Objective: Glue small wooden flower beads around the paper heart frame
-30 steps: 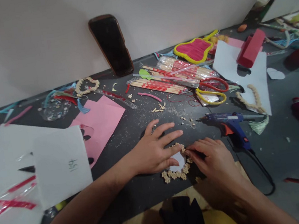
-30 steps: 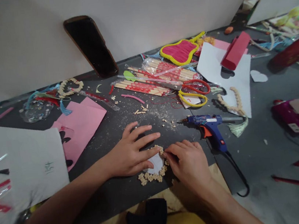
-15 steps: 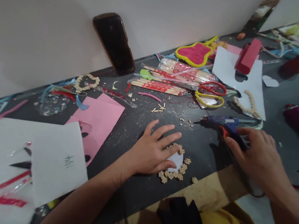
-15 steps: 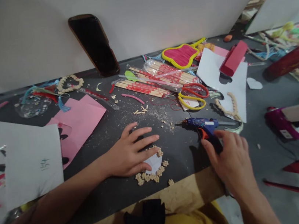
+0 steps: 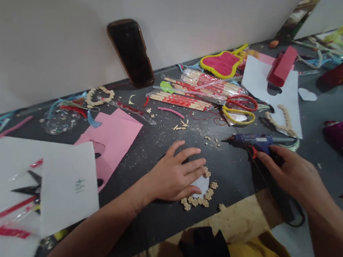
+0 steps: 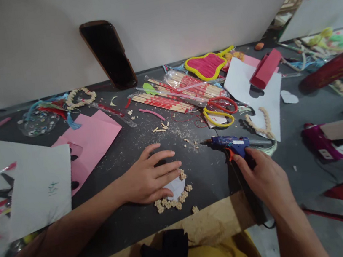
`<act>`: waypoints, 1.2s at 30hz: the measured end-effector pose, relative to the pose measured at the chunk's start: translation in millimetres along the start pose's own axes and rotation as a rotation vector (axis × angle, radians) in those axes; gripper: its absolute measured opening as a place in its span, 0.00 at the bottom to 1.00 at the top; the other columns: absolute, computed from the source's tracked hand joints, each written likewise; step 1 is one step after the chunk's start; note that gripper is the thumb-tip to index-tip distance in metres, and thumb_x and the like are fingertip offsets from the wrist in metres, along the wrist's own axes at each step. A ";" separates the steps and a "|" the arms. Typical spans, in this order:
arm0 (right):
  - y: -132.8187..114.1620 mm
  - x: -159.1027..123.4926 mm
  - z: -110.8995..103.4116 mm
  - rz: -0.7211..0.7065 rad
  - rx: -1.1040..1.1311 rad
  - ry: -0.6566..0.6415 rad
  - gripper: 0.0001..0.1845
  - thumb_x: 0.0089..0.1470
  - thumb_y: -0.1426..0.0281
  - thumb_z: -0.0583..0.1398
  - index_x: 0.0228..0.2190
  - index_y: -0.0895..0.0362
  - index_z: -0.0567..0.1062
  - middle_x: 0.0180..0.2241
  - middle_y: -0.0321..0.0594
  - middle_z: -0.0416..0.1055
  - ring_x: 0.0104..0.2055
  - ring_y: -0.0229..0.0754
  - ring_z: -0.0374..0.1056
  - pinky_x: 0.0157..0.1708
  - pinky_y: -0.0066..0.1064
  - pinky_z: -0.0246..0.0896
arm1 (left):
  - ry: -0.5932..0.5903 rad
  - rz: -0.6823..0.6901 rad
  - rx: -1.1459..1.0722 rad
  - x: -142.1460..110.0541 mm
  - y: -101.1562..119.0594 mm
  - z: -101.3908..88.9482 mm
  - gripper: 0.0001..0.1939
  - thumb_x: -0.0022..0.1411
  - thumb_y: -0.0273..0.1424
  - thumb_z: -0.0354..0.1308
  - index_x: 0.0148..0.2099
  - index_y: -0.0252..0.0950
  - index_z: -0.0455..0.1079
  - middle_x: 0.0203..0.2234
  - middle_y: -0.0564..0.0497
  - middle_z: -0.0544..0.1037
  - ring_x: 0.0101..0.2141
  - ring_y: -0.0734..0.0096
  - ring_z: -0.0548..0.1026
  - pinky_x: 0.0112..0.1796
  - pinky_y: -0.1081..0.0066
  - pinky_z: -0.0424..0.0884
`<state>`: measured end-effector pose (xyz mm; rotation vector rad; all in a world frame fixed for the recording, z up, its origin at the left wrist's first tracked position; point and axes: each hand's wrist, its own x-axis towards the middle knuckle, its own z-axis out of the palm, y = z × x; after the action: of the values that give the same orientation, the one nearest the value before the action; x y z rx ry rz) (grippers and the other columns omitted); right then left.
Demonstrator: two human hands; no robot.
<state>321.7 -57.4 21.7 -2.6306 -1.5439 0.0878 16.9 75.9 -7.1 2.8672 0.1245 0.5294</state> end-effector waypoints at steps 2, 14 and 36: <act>-2.4 -5.9 -3.4 -0.017 -0.020 0.093 0.31 0.57 0.46 0.50 0.44 0.57 0.76 0.36 0.50 0.75 0.30 0.49 0.70 0.27 0.38 0.62 | -0.003 -0.001 -0.002 0.0 -0.3 0.4 0.23 0.68 0.47 0.50 0.55 0.37 0.70 0.55 0.48 0.74 0.58 0.53 0.62 0.62 0.44 0.44; -70.8 -59.0 17.2 -0.622 0.300 -0.102 0.09 0.60 0.64 0.59 0.40 0.54 0.76 0.33 0.41 0.76 0.37 0.43 0.71 0.36 0.34 0.67 | -0.031 -0.038 -0.013 -0.3 1.1 -2.8 0.20 0.69 0.43 0.51 0.56 0.40 0.69 0.58 0.49 0.71 0.60 0.52 0.60 0.61 0.44 0.46; -7.0 -4.7 -4.2 0.086 0.064 -0.060 0.32 0.48 0.44 0.56 0.41 0.58 0.76 0.33 0.48 0.75 0.34 0.53 0.71 0.32 0.42 0.62 | -0.003 -0.017 0.002 -0.4 2.5 -3.2 0.18 0.69 0.41 0.51 0.54 0.39 0.71 0.56 0.49 0.73 0.58 0.51 0.62 0.59 0.44 0.49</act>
<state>313.7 -58.4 26.7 -2.6669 -1.4196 0.2197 15.5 74.0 -3.7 2.8659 0.1488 0.5219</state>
